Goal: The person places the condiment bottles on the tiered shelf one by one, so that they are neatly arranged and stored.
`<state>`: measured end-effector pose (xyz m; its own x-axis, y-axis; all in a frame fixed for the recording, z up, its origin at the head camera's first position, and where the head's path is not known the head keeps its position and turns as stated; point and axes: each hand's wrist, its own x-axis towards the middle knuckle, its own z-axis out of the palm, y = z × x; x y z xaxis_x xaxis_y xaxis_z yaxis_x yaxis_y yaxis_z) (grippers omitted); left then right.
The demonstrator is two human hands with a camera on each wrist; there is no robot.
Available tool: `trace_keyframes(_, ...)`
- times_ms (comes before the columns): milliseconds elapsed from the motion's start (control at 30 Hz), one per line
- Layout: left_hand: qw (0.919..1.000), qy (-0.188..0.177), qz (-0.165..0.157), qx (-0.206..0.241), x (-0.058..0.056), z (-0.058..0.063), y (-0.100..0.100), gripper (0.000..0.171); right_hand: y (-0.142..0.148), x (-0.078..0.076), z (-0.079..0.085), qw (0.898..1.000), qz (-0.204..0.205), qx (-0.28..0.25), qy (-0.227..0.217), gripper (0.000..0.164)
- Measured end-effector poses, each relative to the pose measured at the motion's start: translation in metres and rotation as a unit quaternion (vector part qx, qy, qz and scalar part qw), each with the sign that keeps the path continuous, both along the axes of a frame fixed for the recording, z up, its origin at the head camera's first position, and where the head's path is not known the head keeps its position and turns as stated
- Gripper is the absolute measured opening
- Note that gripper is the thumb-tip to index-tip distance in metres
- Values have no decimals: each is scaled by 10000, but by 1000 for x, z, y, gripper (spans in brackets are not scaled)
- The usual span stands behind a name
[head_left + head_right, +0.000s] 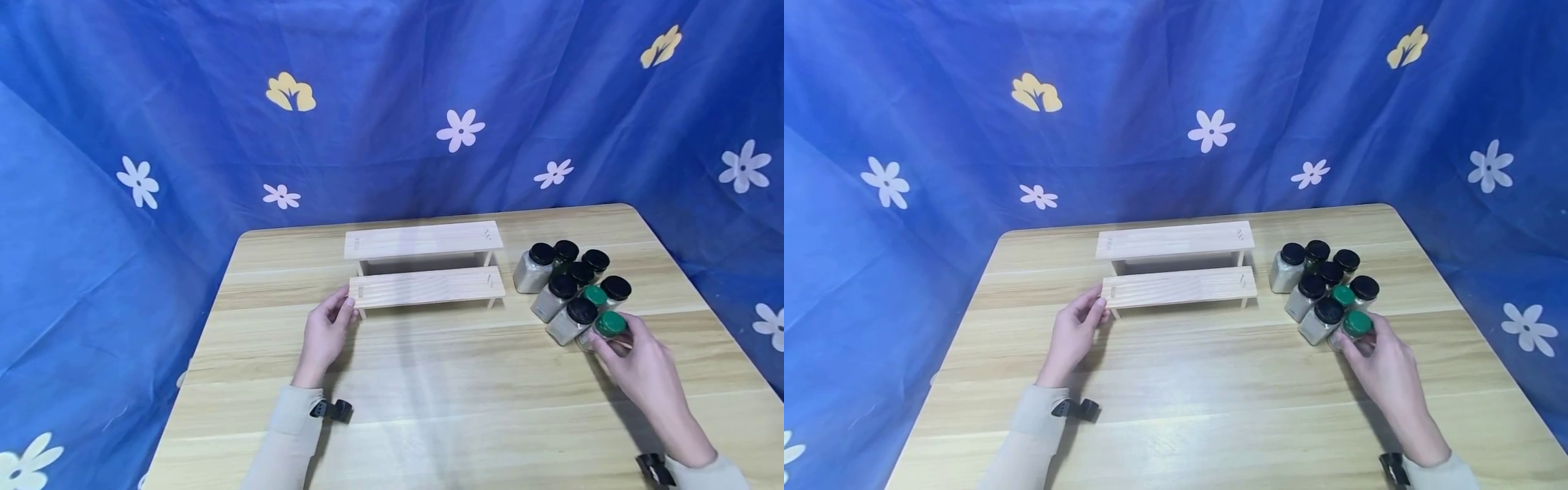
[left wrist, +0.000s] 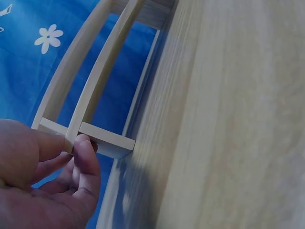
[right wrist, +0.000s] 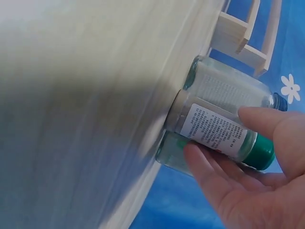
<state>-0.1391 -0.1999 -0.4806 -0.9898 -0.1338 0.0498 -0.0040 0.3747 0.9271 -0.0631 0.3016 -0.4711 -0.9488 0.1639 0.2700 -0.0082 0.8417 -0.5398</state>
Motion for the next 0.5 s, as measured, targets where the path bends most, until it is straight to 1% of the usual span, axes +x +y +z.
trace_keyframes(67,10000,-6,-10,60,-1,-1,-1,41,2,0,1,9999,27,-57,-79,56)
trace_keyframes(300,10000,-27,6,83,-3,0,0,41,4,-1,8,9992,146,-367,-56,53)
trace_keyframes(400,10000,-1,-8,96,-3,0,0,41,6,-1,16,9990,80,-435,-60,54)
trace_keyframes(500,9999,4,-9,109,-4,0,2,41,9,-1,27,9990,12,-441,35,53)
